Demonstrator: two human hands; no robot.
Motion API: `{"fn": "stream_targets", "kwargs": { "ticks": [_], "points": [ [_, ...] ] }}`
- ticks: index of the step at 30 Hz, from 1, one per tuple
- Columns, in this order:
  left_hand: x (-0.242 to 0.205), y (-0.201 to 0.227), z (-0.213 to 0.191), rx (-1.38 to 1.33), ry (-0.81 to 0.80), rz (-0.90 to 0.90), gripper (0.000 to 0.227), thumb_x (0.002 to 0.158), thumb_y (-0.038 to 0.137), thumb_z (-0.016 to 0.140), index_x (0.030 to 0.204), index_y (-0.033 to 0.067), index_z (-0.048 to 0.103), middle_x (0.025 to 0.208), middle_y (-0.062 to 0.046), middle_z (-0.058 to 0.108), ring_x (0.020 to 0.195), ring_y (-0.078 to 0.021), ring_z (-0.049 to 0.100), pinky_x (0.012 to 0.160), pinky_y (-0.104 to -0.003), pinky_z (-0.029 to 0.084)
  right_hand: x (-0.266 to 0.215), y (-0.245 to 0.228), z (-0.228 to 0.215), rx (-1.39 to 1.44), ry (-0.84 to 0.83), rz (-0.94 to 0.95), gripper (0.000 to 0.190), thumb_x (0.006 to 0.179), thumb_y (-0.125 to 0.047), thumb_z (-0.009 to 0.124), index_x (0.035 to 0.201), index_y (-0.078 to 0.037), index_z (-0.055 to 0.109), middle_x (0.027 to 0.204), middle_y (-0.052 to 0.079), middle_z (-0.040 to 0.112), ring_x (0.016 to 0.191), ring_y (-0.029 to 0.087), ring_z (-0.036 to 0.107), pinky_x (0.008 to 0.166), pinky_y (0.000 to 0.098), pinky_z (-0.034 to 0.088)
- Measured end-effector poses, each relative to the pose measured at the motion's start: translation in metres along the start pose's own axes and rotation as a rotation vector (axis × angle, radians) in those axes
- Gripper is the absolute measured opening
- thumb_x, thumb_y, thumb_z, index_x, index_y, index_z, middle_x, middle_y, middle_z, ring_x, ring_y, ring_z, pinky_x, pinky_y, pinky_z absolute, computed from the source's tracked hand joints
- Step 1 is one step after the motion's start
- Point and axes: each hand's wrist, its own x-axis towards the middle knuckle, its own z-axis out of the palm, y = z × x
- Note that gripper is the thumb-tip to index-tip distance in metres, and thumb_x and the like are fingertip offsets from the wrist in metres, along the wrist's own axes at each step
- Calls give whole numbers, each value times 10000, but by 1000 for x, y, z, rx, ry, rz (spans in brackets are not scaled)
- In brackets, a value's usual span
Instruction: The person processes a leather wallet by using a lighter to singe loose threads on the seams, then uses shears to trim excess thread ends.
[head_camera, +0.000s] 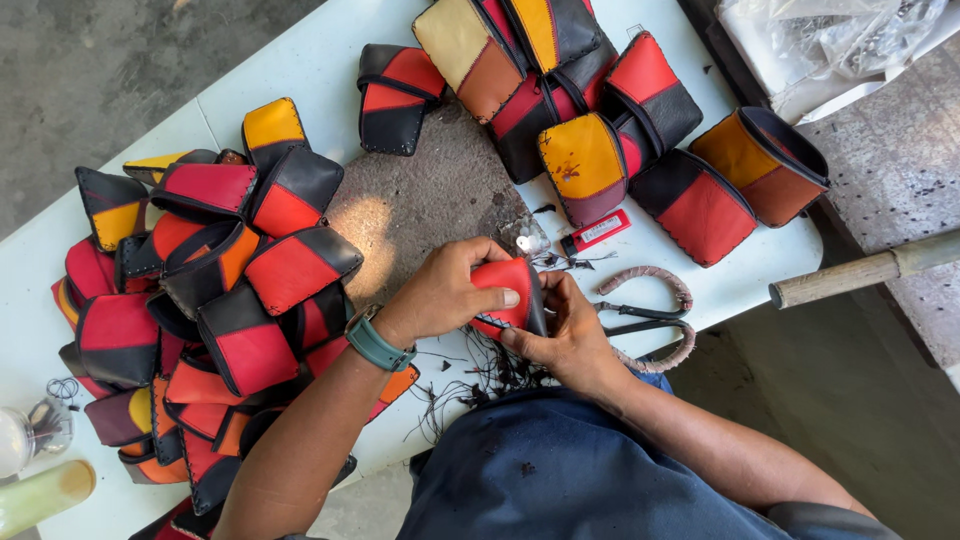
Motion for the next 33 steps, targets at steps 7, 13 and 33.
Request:
{"fn": "stream_targets", "kwargs": {
  "ticks": [7,13,33],
  "points": [
    [6,5,-3,6,4,-84,313,833,257,786,1016,14,714,884,-73,766,823,-111,719,749,-296,591,5,5,3,101,-7,24,641,764,-93,845,1272,-42,458,1171,102,624,1043,136,633,896,302,572],
    [11,1,-4,55,1,-100,287,845,247,775,1005,13,730,847,-76,765,779,-108,717,705,-300,593,9,6,0,131,-1,45,653,765,-75,841,1297,-40,464,1187,104,622,1066,145,639,930,311,572],
    [17,-4,-5,-43,3,-84,259,858,214,761,1006,8,712,864,-70,756,783,-94,697,703,-281,591,16,4,-4,199,-28,22,675,742,-33,843,1290,-38,450,1165,97,626,1077,152,638,963,324,555]
  ]
}}
